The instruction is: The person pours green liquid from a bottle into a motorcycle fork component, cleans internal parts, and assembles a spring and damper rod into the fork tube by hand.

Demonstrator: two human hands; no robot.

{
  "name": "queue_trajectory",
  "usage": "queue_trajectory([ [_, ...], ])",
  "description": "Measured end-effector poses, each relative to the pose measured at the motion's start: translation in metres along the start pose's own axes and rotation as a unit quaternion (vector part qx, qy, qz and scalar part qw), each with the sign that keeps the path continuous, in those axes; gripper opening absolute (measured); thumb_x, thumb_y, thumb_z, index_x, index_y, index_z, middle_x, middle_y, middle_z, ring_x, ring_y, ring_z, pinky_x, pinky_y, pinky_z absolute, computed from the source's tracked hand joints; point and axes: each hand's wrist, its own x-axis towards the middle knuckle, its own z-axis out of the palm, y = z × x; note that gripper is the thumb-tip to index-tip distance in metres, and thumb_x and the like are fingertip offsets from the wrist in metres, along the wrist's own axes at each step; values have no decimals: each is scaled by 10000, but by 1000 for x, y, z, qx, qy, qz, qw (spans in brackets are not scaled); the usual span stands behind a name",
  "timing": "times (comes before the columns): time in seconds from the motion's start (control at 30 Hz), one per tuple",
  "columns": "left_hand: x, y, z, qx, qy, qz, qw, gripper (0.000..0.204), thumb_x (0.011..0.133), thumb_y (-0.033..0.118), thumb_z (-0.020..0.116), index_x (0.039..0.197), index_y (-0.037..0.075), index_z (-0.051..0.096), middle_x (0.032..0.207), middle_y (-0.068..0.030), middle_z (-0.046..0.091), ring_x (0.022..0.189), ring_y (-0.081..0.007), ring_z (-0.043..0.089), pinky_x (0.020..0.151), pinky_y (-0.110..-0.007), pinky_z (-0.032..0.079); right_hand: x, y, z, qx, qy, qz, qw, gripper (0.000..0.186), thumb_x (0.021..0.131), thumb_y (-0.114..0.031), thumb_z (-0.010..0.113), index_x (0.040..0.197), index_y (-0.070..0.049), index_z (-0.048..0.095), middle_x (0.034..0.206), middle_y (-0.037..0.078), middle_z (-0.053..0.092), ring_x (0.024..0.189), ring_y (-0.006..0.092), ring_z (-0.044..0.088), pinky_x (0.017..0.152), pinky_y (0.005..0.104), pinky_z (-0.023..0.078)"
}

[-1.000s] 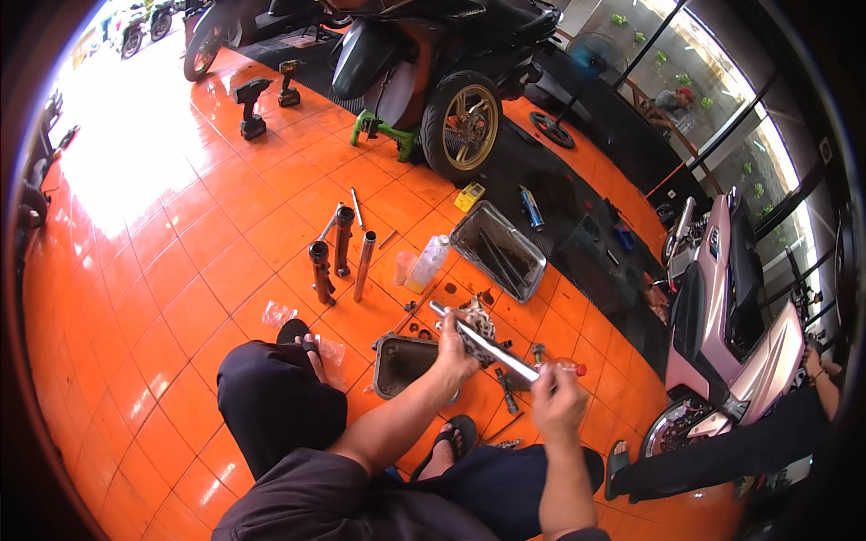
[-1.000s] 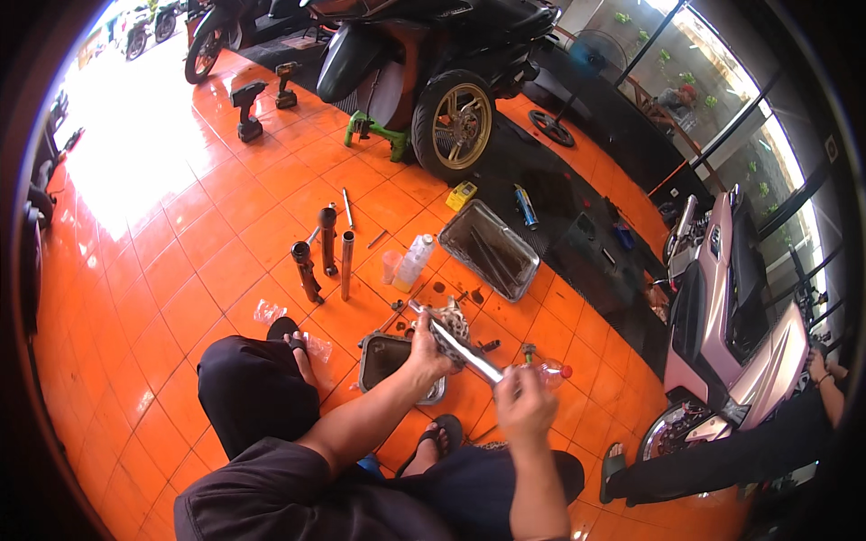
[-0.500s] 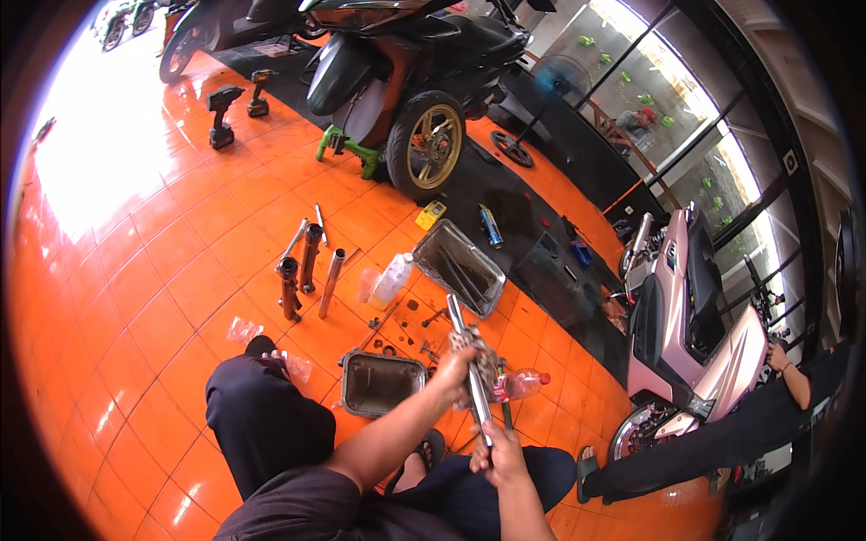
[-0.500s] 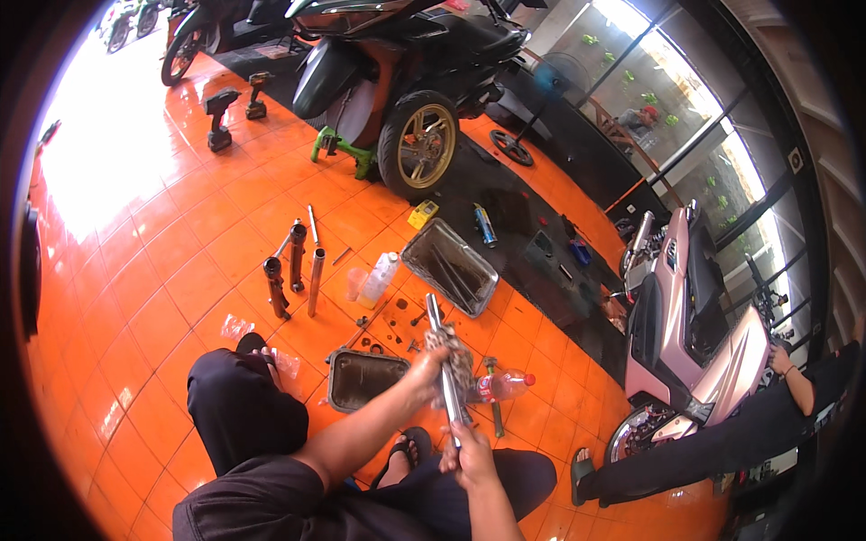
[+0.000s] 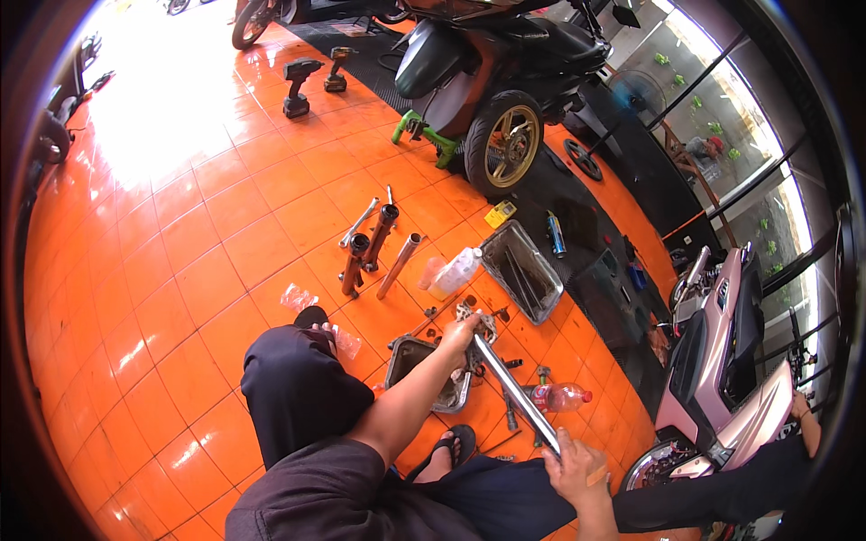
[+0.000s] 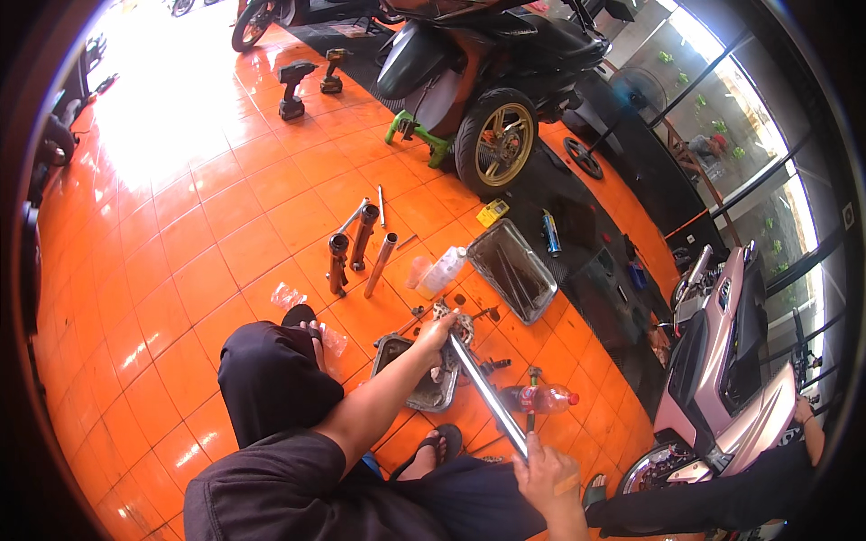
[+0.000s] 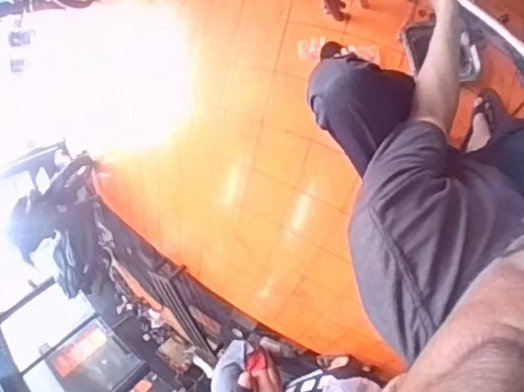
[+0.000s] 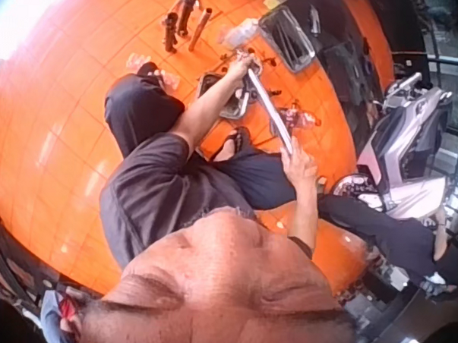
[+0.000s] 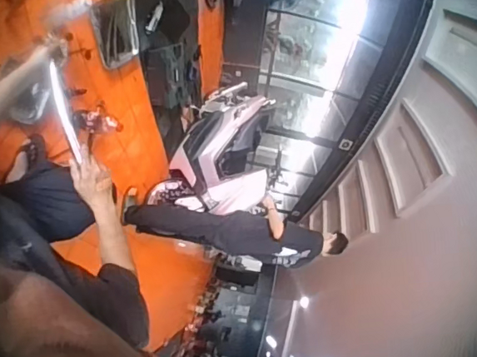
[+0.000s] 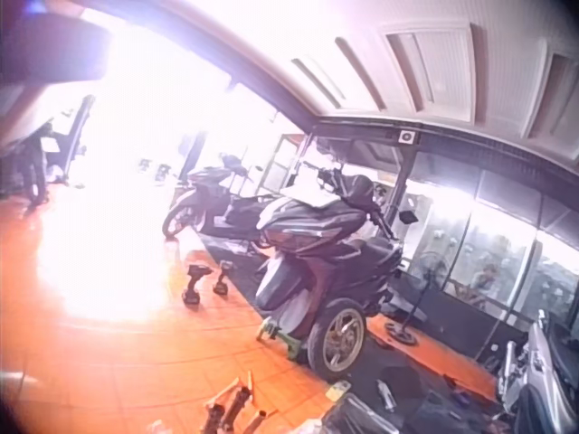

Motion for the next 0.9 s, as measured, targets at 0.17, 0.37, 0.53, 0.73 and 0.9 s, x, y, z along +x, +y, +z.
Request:
queue_trajectory([
  [0.17, -51, 11, 50, -108, 51, -134, 984, 311, 852, 411, 677, 861, 110, 597, 716, -68, 603, 494, -206, 542, 468, -392, 477, 16, -15, 18, 149, 73, 35, 986, 316, 867, -253, 643, 1068, -11, 609, 725, 184, 651, 637, 372, 652, 564, 434, 509],
  [0.37, -96, -48, 77, -149, -166, -193, 955, 242, 899, 311, 611, 993, 89, 590, 841, -105, 671, 715, -230, 654, 637, -403, 558, 55, -56, 53, 314, 159, 267, 897, 313, 927, -300, 563, 976, -1, 641, 723, 234, 637, 702, 419, 643, 623, 474, 486],
  [0.53, -102, -41, 92, -120, -261, -240, 928, 231, 904, 257, 613, 1051, 85, 569, 1071, -157, 632, 938, -283, 636, 805, -462, 549, 38, 6, 93, 757, 208, 201, 586, 586, 998, -513, 365, 875, 0, 622, 691, 63, 601, 588, 152, 566, 581, 300, 477],
  [0.73, -100, -24, 103, -106, -272, -264, 919, 233, 876, 252, 633, 990, 49, 628, 863, -115, 679, 767, -249, 670, 716, -393, 575, 69, 9, 153, 890, 80, 251, 373, 426, 974, -429, 434, 1301, -167, 513, 1196, 55, 595, 1109, 238, 565, 958, 469, 439],
  [0.9, -92, -28, 89, 6, -253, -236, 938, 174, 862, 155, 636, 985, 34, 613, 899, -113, 672, 844, -247, 667, 853, -404, 539, 86, 3, 132, 933, 146, 230, 237, 323, 981, -258, 488, 1224, -55, 552, 1149, 70, 632, 1029, 203, 627, 911, 362, 522],
])
